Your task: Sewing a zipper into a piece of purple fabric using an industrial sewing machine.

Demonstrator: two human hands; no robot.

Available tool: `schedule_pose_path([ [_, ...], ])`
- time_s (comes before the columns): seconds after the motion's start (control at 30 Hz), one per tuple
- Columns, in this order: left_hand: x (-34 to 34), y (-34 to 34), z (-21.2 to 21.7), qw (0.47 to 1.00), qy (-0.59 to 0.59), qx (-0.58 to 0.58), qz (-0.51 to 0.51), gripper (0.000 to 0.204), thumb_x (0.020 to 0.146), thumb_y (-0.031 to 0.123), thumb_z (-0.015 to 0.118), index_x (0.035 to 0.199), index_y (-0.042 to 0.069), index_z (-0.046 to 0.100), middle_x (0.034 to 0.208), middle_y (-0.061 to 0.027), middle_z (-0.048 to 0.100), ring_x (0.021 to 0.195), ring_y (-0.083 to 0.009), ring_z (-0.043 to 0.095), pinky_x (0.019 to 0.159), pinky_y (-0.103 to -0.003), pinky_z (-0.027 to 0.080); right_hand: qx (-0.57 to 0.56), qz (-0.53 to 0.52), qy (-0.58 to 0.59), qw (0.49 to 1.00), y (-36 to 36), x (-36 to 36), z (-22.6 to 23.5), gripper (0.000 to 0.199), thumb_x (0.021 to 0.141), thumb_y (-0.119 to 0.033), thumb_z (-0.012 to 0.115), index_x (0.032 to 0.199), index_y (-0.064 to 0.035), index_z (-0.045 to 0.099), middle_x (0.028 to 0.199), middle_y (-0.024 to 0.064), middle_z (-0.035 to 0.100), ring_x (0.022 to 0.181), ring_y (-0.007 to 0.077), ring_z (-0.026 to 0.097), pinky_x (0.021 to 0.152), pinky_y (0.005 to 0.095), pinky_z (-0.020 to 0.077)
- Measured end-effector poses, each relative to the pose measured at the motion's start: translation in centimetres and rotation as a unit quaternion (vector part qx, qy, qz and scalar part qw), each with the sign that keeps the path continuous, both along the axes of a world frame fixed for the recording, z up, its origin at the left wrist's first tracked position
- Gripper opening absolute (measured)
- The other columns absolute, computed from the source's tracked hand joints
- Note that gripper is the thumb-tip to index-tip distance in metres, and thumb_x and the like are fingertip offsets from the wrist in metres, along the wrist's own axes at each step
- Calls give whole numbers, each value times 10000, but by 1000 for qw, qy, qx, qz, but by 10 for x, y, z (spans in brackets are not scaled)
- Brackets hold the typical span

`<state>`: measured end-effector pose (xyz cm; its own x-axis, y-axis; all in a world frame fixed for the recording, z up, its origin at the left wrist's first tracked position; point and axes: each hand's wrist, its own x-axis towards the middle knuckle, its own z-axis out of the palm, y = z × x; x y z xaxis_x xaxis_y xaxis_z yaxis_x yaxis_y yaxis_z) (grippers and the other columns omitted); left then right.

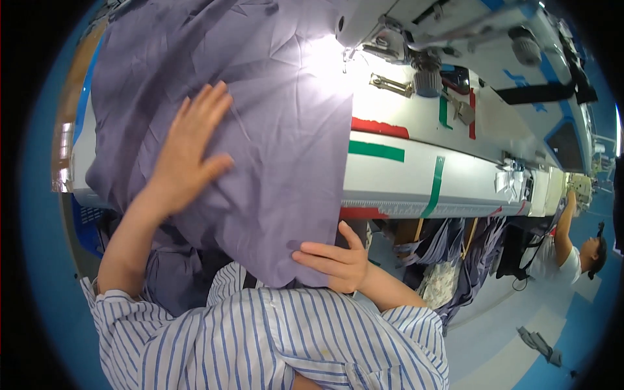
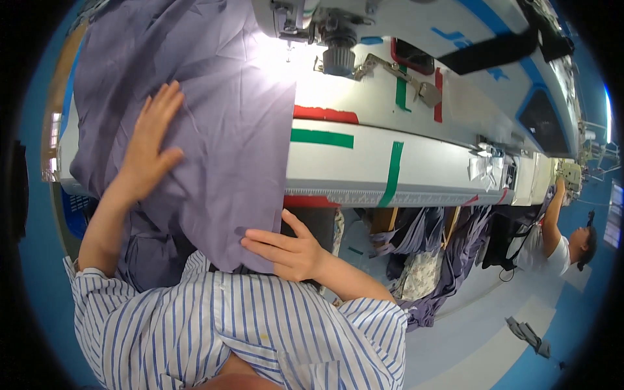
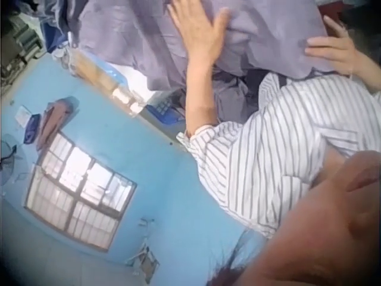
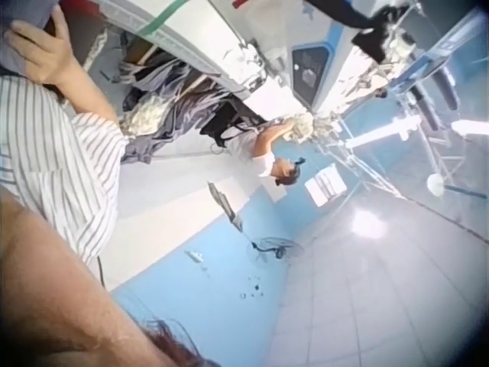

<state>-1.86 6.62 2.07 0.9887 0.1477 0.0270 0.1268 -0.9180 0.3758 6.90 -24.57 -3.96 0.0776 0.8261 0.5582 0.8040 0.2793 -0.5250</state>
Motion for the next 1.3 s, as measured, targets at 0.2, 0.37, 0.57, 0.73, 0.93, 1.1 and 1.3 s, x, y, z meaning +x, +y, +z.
schedule_pose_path([
  [0.2,31,5,2,972,-191,-116,68,355,941,104,531,1289,43,560,1372,-103,536,1279,-251,500,1034,-323,390,62,-61,-69,994,-15,-24,-11,111,729,-83,574,649,-88,650,1048,56,723,1085,180,662,1163,560,170],
  [0.37,121,-9,-21,934,-208,-282,73,291,953,123,539,1231,57,596,1310,-71,584,1172,-210,570,930,-326,464,20,-69,-80,994,-8,-18,-13,97,731,-107,634,636,-91,618,982,74,732,1003,195,676,1092,481,364],
  [0.57,185,38,-54,962,-212,-106,138,369,890,272,621,1161,22,613,1306,-202,546,1175,-343,556,968,-384,455,-31,-25,-42,998,-1,5,-6,76,636,-63,641,667,2,616,1041,132,699,994,256,667,942,419,521],
  [0.73,191,34,-46,941,-273,-120,160,228,855,183,655,1030,37,656,1223,-154,605,943,-316,660,813,-374,523,-43,-9,-27,999,6,18,2,90,625,-77,638,659,5,621,1034,128,699,985,246,666,936,398,528],
  [0.93,207,46,-33,933,-307,-89,164,453,750,302,757,1104,40,654,1122,-165,661,859,-272,686,771,-355,534,-65,13,-42,997,15,34,13,84,633,-93,622,641,-9,630,1062,132,698,1021,238,663,941,391,527],
  [1.1,213,54,-27,945,-277,-91,145,379,723,310,773,980,43,694,916,-143,704,830,-286,683,762,-357,532,-49,10,-26,998,24,41,20,84,618,-103,622,604,-20,622,1058,131,704,1032,236,666,950,385,526],
  [1.3,221,59,-21,954,-234,-54,177,311,718,335,780,830,52,716,826,-152,691,823,-308,674,745,-377,523,-54,22,-40,998,32,55,27,101,592,-112,623,560,-29,575,1045,123,707,1024,230,670,934,369,540],
])
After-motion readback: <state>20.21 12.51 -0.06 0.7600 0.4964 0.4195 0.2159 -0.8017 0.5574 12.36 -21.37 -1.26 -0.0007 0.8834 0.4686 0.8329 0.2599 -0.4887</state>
